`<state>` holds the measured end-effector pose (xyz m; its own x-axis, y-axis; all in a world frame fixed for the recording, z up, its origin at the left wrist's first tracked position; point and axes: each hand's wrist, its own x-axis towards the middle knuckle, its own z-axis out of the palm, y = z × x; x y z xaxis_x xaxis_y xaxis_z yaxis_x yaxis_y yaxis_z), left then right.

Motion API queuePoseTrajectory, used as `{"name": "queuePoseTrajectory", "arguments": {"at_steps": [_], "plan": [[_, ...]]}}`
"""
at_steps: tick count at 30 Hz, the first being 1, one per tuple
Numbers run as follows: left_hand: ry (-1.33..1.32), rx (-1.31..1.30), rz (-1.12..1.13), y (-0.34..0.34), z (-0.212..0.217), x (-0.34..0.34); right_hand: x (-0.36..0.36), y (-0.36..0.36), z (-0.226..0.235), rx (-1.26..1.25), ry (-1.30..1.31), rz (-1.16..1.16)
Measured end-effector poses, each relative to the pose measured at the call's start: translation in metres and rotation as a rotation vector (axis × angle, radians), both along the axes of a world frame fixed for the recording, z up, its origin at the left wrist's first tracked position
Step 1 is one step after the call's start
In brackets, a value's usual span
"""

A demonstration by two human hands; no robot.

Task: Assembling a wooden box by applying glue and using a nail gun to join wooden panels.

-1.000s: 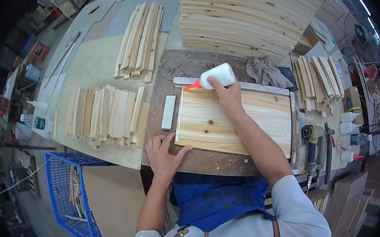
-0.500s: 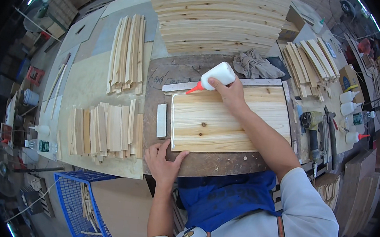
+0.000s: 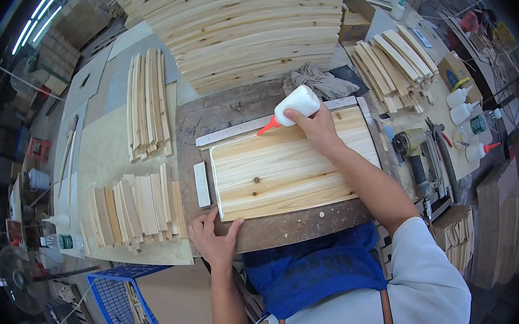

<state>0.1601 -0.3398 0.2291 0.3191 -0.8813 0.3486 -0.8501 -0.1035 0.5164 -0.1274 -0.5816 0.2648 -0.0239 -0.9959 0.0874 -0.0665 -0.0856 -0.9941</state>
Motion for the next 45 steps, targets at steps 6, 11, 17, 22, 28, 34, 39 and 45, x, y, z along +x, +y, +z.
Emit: {"name": "queuePoseTrajectory", "arguments": {"at_steps": [6,11,17,22,28,34,39,45], "plan": [[0.017,-0.023,-0.014,0.000,-0.004,0.013,-0.012,0.006,0.004,-0.004,0.019,-0.069],[-0.005,-0.029,-0.011,0.002,-0.001,0.023,-0.021,0.011,0.008,-0.011,0.019,-0.073],[0.015,-0.016,-0.002,0.001,-0.009,0.035,-0.039,0.017,0.016,0.022,0.071,-0.157],[-0.016,-0.031,-0.020,-0.001,-0.008,0.042,-0.059,0.014,0.008,0.004,0.055,-0.213],[0.010,-0.050,-0.037,-0.002,-0.014,0.054,-0.082,0.015,0.010,-0.004,0.013,-0.255],[0.034,-0.011,-0.002,-0.003,-0.015,0.065,-0.100,0.019,0.013,0.002,0.021,-0.328],[0.029,-0.020,-0.034,-0.007,-0.015,0.071,-0.114,0.023,0.025,-0.028,0.002,-0.395],[0.028,-0.020,-0.025,-0.007,-0.016,0.076,-0.135,0.016,0.017,-0.047,0.121,-0.445]]}}
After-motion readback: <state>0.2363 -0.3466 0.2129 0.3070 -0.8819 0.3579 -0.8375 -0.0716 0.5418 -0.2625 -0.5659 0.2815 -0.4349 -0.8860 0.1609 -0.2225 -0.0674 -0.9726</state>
